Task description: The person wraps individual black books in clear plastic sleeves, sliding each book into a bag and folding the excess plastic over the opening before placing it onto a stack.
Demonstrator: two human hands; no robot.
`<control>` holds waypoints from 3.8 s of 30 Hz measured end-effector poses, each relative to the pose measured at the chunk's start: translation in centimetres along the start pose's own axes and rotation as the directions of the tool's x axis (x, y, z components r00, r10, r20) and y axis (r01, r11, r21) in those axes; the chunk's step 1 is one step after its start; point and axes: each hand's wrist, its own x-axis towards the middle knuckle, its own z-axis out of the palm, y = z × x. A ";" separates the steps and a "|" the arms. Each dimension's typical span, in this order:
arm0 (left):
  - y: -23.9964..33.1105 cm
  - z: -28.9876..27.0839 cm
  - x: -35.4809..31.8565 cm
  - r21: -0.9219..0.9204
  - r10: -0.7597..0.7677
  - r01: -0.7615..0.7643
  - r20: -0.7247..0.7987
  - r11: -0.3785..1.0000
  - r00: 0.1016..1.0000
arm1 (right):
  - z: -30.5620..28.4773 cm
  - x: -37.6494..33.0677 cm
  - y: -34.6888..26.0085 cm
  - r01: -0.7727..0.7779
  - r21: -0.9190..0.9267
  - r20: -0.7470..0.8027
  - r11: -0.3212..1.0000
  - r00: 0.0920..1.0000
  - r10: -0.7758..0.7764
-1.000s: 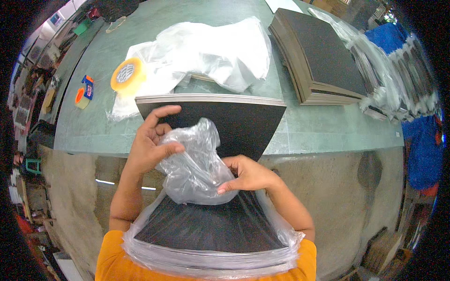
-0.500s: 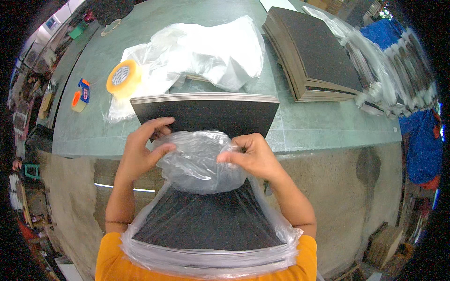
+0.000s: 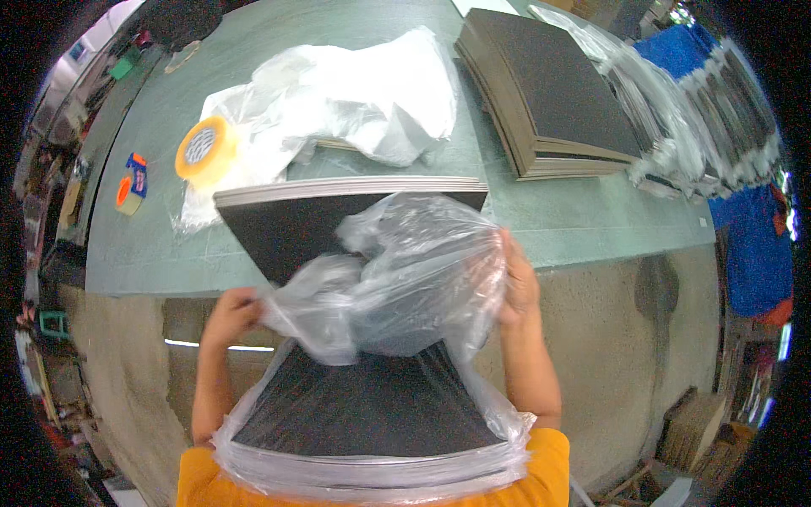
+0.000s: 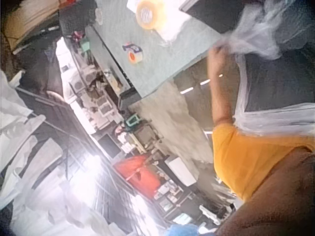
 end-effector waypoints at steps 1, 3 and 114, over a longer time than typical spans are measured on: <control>-2.6 -2.3 -1.1 -0.046 -0.071 0.064 -0.195 0.997 0.978 | 0.1 -0.6 -0.6 0.095 -0.087 -0.232 0.992 0.966 -0.113; -6.5 -7.2 -3.1 -0.191 -0.126 0.012 -0.597 0.981 0.792 | -4.0 -1.0 -1.8 0.072 -0.294 0.045 0.953 0.997 -0.062; 11.8 -1.9 -4.4 0.290 0.403 -0.308 -0.371 0.906 0.837 | 5.2 -1.9 -4.5 0.434 -0.748 0.661 -0.502 0.557 -0.503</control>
